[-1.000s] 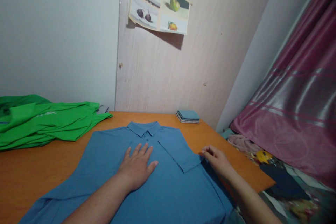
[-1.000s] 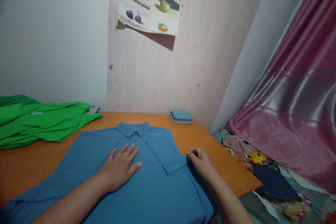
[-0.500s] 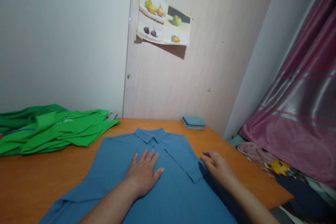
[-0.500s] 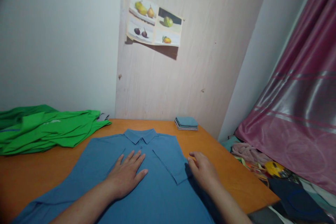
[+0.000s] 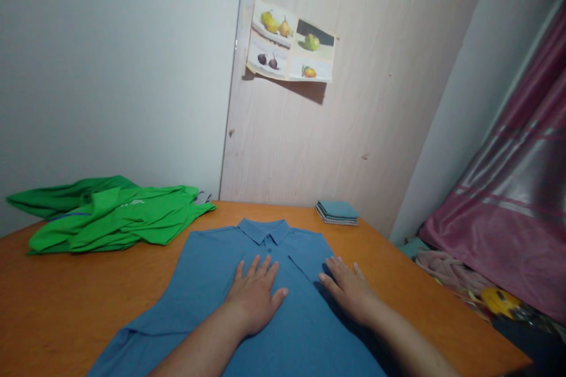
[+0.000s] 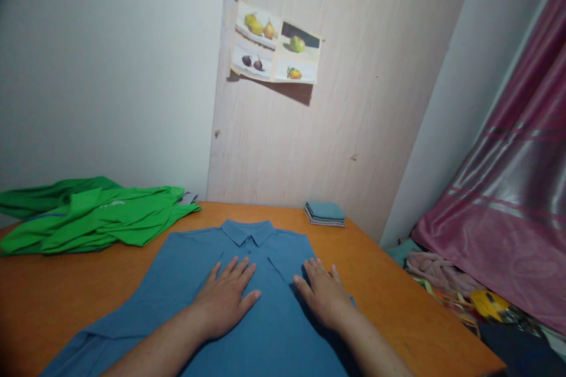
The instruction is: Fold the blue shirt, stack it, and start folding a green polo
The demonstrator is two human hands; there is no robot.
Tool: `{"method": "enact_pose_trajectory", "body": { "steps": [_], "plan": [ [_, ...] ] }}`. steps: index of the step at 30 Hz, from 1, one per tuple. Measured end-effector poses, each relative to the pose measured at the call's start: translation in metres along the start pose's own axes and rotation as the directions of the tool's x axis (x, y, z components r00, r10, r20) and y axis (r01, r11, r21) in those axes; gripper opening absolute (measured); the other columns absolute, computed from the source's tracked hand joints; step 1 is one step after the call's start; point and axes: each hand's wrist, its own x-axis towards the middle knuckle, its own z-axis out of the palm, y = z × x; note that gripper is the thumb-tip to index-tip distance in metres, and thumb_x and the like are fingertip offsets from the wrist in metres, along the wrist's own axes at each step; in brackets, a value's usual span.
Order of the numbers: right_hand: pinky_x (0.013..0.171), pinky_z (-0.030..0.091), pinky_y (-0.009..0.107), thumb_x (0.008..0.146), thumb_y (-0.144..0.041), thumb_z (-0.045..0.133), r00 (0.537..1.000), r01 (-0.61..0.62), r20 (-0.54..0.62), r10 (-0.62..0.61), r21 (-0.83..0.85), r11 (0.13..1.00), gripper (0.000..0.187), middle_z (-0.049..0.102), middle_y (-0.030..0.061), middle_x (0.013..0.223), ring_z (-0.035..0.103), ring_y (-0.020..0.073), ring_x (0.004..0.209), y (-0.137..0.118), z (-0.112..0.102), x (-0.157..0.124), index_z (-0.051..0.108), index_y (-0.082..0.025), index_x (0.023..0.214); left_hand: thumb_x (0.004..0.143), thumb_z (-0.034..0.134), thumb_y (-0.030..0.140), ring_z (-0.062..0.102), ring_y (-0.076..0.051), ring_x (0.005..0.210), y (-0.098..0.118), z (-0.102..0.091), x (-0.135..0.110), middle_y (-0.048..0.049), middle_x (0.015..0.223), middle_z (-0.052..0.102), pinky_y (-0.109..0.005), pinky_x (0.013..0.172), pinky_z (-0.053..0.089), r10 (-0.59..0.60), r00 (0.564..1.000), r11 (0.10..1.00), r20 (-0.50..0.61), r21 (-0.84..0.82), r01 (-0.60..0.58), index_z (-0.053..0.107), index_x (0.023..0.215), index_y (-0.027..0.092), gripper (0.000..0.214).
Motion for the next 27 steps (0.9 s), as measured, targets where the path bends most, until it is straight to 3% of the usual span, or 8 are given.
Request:
{"method": "enact_pose_trajectory", "body": {
  "steps": [5,9,11,14,21,27],
  "plan": [
    [0.122,0.01,0.047,0.096,-0.066,0.027,1.0,-0.022,0.011,0.022,-0.045,0.999,0.082,0.02,0.0142,0.163,0.011,0.0277,0.152,-0.008,0.007,0.033,0.028,-0.01,0.156,0.095,0.028,0.063,0.014,-0.034,0.151,0.002,-0.003,-0.002,-0.0079,0.163,0.023,-0.064,0.119,0.009,0.0,1.0,1.0,0.005,-0.006,0.0,0.035,0.154,0.024,0.071],
    [0.121,0.009,0.052,0.095,-0.068,0.028,0.995,-0.029,0.093,0.04,-0.115,0.993,0.082,0.029,0.0175,0.16,0.019,0.0317,0.15,-0.008,0.011,0.051,0.037,-0.009,0.152,0.095,0.028,0.063,0.014,-0.034,0.151,0.0,0.001,-0.001,-0.008,0.163,0.023,-0.065,0.119,0.008,0.0,1.0,1.0,-0.003,-0.011,0.0,0.035,0.155,0.024,0.071],
    [0.12,0.009,0.055,0.096,-0.066,0.027,0.996,-0.056,0.062,0.064,-0.124,0.991,0.079,0.033,0.0179,0.159,0.022,0.0325,0.15,-0.011,0.009,0.061,0.041,-0.01,0.15,0.095,0.028,0.063,0.013,-0.034,0.151,-0.001,0.002,0.0,-0.0077,0.163,0.023,-0.065,0.119,0.008,0.004,1.0,1.0,-0.009,-0.013,-0.004,0.034,0.155,0.025,0.071],
    [0.121,0.011,0.052,0.097,-0.063,0.025,0.996,-0.094,-0.018,0.093,-0.111,0.989,0.078,0.027,0.0171,0.161,0.018,0.0306,0.151,-0.016,0.007,0.075,0.036,-0.009,0.153,0.095,0.028,0.063,0.013,-0.035,0.151,-0.001,0.002,-0.001,-0.0076,0.163,0.023,-0.065,0.119,0.008,0.006,1.0,1.0,-0.012,-0.023,-0.006,0.034,0.155,0.025,0.071],
    [0.121,0.01,0.052,0.096,-0.066,0.026,0.992,-0.106,0.053,0.113,-0.114,0.988,0.083,0.025,0.017,0.162,0.015,0.0316,0.151,-0.016,0.027,0.087,0.03,-0.008,0.155,0.096,0.026,0.062,0.014,-0.034,0.151,-0.001,0.003,-0.002,-0.0072,0.163,0.023,-0.065,0.119,0.008,0.011,1.0,0.999,-0.022,-0.04,-0.011,0.035,0.155,0.025,0.07],
    [0.12,0.013,0.05,0.098,-0.059,0.026,0.996,-0.074,0.041,0.079,-0.113,0.991,0.076,0.025,0.0157,0.162,0.014,0.0295,0.152,-0.031,0.025,0.102,0.028,-0.01,0.155,0.095,0.025,0.064,0.014,-0.035,0.151,-0.003,0.008,0.0,-0.0077,0.163,0.024,-0.066,0.119,0.007,0.016,0.999,0.999,-0.04,-0.052,-0.018,0.035,0.155,0.025,0.072]
  ]
}}
